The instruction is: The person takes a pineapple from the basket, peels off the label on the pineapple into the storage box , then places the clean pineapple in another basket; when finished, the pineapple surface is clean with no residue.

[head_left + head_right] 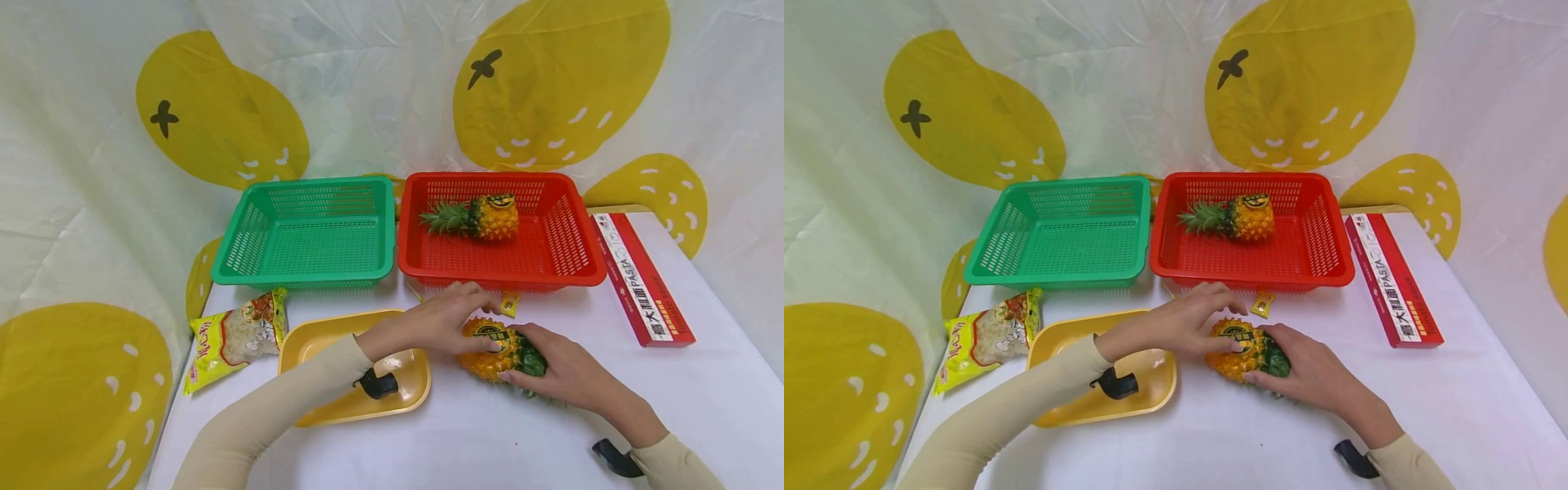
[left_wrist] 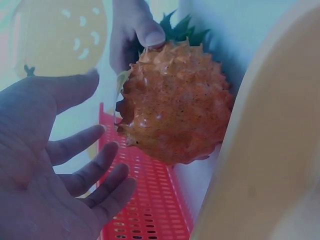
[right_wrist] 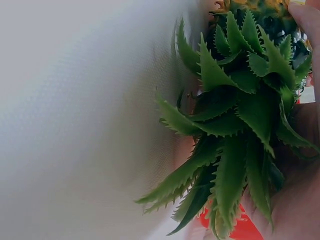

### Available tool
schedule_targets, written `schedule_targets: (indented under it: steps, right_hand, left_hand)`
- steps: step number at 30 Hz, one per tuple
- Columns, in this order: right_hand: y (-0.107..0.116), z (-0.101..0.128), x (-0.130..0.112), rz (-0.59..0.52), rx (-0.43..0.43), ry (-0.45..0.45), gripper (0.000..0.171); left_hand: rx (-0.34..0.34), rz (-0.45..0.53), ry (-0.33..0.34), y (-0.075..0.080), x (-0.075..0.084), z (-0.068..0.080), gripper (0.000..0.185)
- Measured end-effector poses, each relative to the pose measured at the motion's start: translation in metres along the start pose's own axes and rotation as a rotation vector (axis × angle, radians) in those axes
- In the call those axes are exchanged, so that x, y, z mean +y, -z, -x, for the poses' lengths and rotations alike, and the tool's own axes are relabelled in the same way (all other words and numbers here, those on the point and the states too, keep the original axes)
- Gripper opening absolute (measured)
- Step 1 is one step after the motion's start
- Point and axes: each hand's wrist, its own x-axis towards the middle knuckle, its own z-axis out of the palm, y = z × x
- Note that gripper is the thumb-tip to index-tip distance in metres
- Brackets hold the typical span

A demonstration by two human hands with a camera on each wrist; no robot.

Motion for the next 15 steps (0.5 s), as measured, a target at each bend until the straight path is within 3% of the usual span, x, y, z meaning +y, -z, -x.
schedule_targets:
  steps: [15]
  right_hand:
    - [-0.002,0.0,0.002,0.013,0.008,0.0,0.076]
  left_hand:
    - [-0.006,-0.038,0.014,-0.011,-0.002,-0.002,0.034]
